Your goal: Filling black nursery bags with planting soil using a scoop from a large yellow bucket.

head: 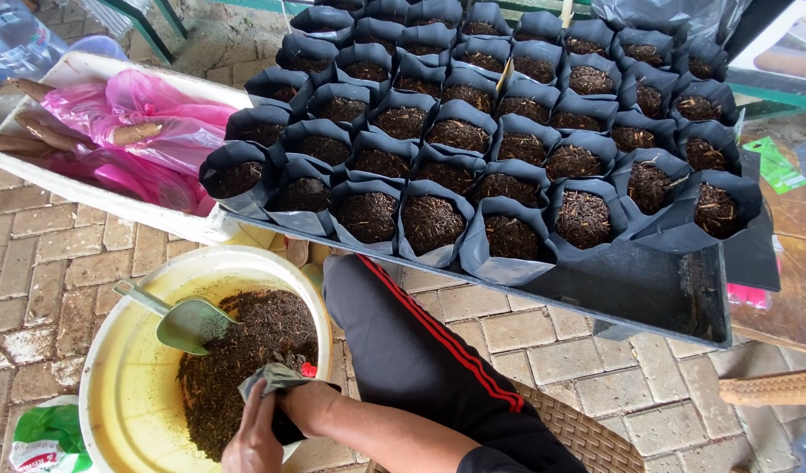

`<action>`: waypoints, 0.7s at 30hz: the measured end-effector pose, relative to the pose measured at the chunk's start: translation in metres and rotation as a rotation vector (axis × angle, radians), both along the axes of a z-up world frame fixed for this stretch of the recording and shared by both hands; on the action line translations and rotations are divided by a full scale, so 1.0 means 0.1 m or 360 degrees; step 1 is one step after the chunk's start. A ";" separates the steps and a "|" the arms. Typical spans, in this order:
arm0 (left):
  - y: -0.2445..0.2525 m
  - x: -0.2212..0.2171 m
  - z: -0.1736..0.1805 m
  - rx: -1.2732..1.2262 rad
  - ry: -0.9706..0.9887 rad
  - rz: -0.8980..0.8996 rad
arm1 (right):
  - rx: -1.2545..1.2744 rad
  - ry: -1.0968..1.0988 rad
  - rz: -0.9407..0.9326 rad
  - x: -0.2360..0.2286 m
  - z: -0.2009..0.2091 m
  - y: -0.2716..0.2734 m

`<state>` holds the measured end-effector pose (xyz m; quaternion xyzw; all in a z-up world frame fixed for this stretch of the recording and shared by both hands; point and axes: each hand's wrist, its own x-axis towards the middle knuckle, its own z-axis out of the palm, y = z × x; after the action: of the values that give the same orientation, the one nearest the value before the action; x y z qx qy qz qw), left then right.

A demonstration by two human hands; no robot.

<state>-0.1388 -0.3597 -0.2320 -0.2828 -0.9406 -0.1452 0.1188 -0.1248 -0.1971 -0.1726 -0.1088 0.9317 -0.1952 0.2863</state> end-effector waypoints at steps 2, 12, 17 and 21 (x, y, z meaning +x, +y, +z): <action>-0.02 -0.04 0.02 0.0006 -0.0018 0.0043 | -0.0020 0.0052 -0.0001 0.04 0.04 0.03; 0.27 0.02 0.25 -0.0105 -0.0120 0.0007 | 0.0078 0.0298 0.0073 0.03 -0.08 0.11; 0.18 -0.11 -0.04 0.0086 0.0025 -0.0006 | 0.0122 0.0682 0.0195 -0.09 -0.74 0.01; 0.22 -0.06 0.11 0.0080 0.0039 0.0002 | -0.0148 0.0212 -0.0088 0.08 0.04 0.11</action>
<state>-0.1444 -0.3381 -0.2212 -0.2809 -0.9353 -0.1652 0.1376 -0.1168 -0.1858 -0.1687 -0.1090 0.9412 -0.2385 0.2130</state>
